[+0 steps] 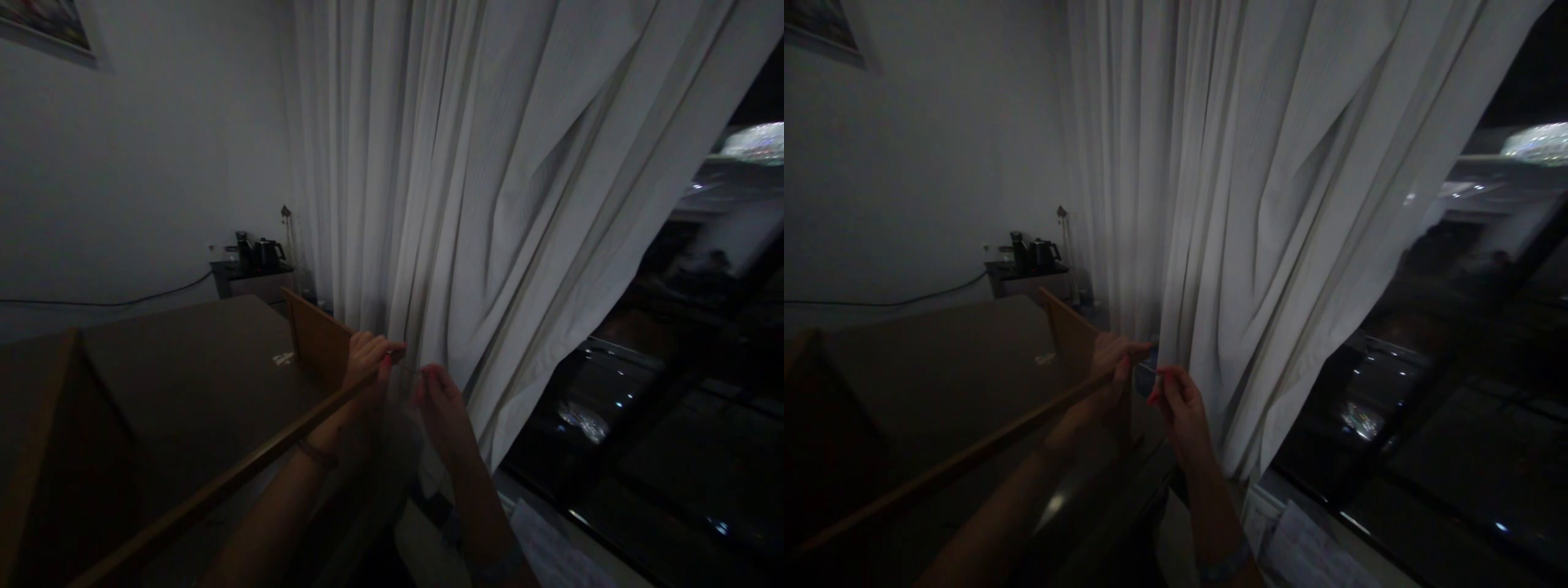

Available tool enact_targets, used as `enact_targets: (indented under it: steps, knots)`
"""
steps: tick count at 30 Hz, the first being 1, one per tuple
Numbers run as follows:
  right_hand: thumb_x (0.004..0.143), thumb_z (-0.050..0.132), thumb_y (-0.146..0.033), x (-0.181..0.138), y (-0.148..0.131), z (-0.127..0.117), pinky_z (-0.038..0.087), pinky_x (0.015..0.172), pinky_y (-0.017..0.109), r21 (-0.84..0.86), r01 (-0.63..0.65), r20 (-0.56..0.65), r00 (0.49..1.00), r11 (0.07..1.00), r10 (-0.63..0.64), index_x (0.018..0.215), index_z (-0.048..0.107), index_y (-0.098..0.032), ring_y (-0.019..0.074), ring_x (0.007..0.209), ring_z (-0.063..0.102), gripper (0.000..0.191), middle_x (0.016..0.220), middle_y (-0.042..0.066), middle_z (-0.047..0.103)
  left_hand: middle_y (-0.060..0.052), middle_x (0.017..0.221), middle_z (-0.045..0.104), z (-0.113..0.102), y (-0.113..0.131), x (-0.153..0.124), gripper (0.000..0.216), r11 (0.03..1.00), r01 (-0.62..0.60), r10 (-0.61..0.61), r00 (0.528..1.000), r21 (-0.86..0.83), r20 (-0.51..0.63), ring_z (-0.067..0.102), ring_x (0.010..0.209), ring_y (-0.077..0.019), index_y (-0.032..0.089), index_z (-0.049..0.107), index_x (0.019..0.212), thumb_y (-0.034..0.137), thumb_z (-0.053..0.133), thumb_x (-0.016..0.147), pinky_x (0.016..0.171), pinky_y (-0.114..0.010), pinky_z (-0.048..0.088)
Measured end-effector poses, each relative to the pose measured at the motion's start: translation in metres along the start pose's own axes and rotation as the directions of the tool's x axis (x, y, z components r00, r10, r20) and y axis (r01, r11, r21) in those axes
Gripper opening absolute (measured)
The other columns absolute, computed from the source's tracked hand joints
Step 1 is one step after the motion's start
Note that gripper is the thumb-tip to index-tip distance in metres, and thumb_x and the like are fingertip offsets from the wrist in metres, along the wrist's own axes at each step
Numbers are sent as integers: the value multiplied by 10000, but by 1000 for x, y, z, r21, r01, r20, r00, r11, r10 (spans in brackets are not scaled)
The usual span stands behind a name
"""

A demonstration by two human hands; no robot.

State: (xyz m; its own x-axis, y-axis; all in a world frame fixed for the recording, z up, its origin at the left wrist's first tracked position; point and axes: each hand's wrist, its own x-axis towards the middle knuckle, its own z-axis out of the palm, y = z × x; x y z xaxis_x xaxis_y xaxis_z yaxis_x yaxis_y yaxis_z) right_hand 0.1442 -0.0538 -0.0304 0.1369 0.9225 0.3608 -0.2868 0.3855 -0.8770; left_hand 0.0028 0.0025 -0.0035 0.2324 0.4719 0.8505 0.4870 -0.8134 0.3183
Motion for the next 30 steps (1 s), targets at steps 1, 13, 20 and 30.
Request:
enact_targets:
  steps: [1,13,20,30]
  knots:
    - [792,649,-543,0,3,-1,514,605,231,8,2,-8,1000,1000,-2,899,645,-231,110,625,591,330,695,-14,610,-42,742,666,0,0,0,407,1000,-5,5,1000,0,-6,525,749,-209,217,656,910,318,262,931,798,-396,371]
    - [841,632,-425,-3,-11,3,474,688,267,-417,361,10,919,834,-393,715,696,-214,148,744,570,254,745,9,592,-37,758,666,-5,4,1,397,1000,0,0,1000,4,31,526,768,-208,221,651,913,318,267,938,821,-395,375]
    - [895,548,-449,-2,-8,10,405,473,203,-280,189,-152,960,941,-237,1069,611,-215,88,493,488,299,608,-57,533,-43,759,665,0,-2,0,418,1000,-15,15,1000,4,12,528,759,-211,218,650,928,324,245,936,814,-399,364]
    - [839,648,-395,-5,11,-3,512,642,272,-379,250,-150,934,891,-325,907,672,-205,144,654,641,203,721,-5,677,-35,720,660,1,-2,0,388,999,-36,36,999,-8,-23,527,732,-208,223,649,909,311,272,933,804,-393,365]
